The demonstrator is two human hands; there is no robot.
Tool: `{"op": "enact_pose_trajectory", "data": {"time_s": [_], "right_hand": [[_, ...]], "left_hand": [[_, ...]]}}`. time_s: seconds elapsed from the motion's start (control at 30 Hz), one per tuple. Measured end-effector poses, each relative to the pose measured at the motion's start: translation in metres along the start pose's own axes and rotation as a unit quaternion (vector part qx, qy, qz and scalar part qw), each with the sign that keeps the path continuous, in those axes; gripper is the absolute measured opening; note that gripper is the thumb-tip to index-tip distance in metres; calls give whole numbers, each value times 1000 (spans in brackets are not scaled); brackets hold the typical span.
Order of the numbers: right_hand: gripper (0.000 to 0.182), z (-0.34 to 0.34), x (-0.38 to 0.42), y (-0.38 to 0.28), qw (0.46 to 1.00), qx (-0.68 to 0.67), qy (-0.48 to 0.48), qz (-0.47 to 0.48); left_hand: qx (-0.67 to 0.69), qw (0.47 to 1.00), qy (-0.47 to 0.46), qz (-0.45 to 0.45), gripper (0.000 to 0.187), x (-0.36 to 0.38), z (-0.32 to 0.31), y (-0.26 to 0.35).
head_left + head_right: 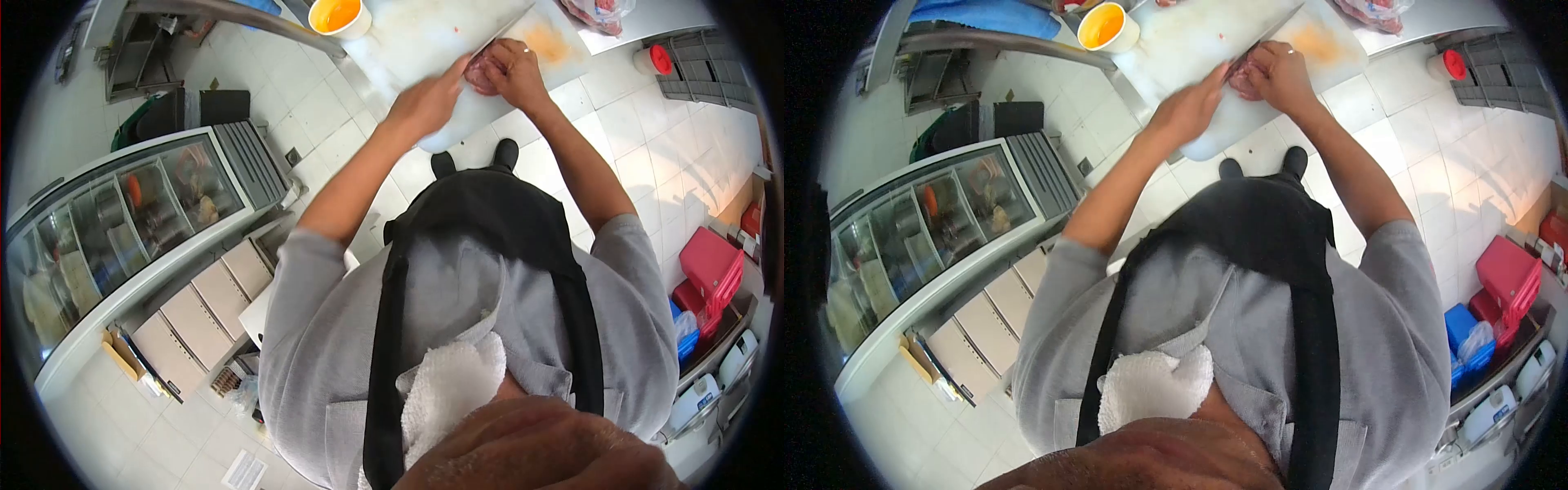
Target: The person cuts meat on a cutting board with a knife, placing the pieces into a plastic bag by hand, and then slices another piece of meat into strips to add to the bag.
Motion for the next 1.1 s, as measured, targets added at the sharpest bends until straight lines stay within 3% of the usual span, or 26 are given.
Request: {"op": "enact_pose_trajectory", "data": {"time_s": [0.07, 0.1, 0.13, 0.2, 0.3, 0.37, 0.43, 0.57, 0.63, 0.73, 0.9, 0.93, 1.03, 1.07, 1.1], "right_hand": [[13, 4, -3, -2, 1000, -7, 5, -2], [13, 5, -3, -2, 1000, -3, 19, 5], [13, 5, 1, -4, 1000, -2, 25, 15], [12, 2, 1, -6, 1000, -3, 13, 6], [12, 0, -2, -4, 1000, 0, -25, -6], [12, -4, -3, -1, 999, -3, -47, -16], [16, 4, 0, 4, 993, -107, 3, -49], [19, 23, 2, -2, 993, -85, 60, -52], [17, 14, 3, -6, 1000, -17, 5, -21], [15, 12, 1, -8, 1000, -10, -5, -26], [13, 9, 1, -5, 999, -28, 6, -17], [13, 8, 0, -3, 1000, -24, 1, -20], [14, 8, 3, -3, 1000, -20, 3, -22], [14, 10, 0, 3, 1000, -17, 2, -23], [15, 10, 3, 0, 1000, -17, 2, -15]], "left_hand": [[24, 998, 45, -34, 49, 40, -9, -24], [31, 989, 115, -89, 49, 40, -5, -15], [34, 989, 115, -87, 49, 24, -16, -13], [15, 1000, 23, -9, 51, -34, -19, -3], [4, 999, 24, -42, 51, -67, -5, 5], [-23, 998, 56, -21, 51, -52, 1, -1], [-51, 996, 78, -5, 52, -27, 9, 0], [-59, 997, 13, 42, 52, 33, 23, 10], [-71, 996, -31, 54, 53, 51, 25, 14], [-81, 992, -63, 69, 53, 55, 13, 7], [14, 999, 31, -28, 51, -14, -10, 5], [15, 999, 33, -25, 51, -1, -11, 0], [-20, 980, 141, -141, 51, 45, -12, -16], [-18, 980, 141, -142, 51, 25, -8, -4], [18, 995, 69, -67, 53, -2, -10, 6]]}}
Point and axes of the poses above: each hand's wrist, its own x-axis away from the middle knuckle, its own z-axis out of the back of the hand, y = z × x, the point moved 8 cm from there along -x, towards the middle knuckle, and after that the axes turned 2 degrees about y, right-handed, at the moved point
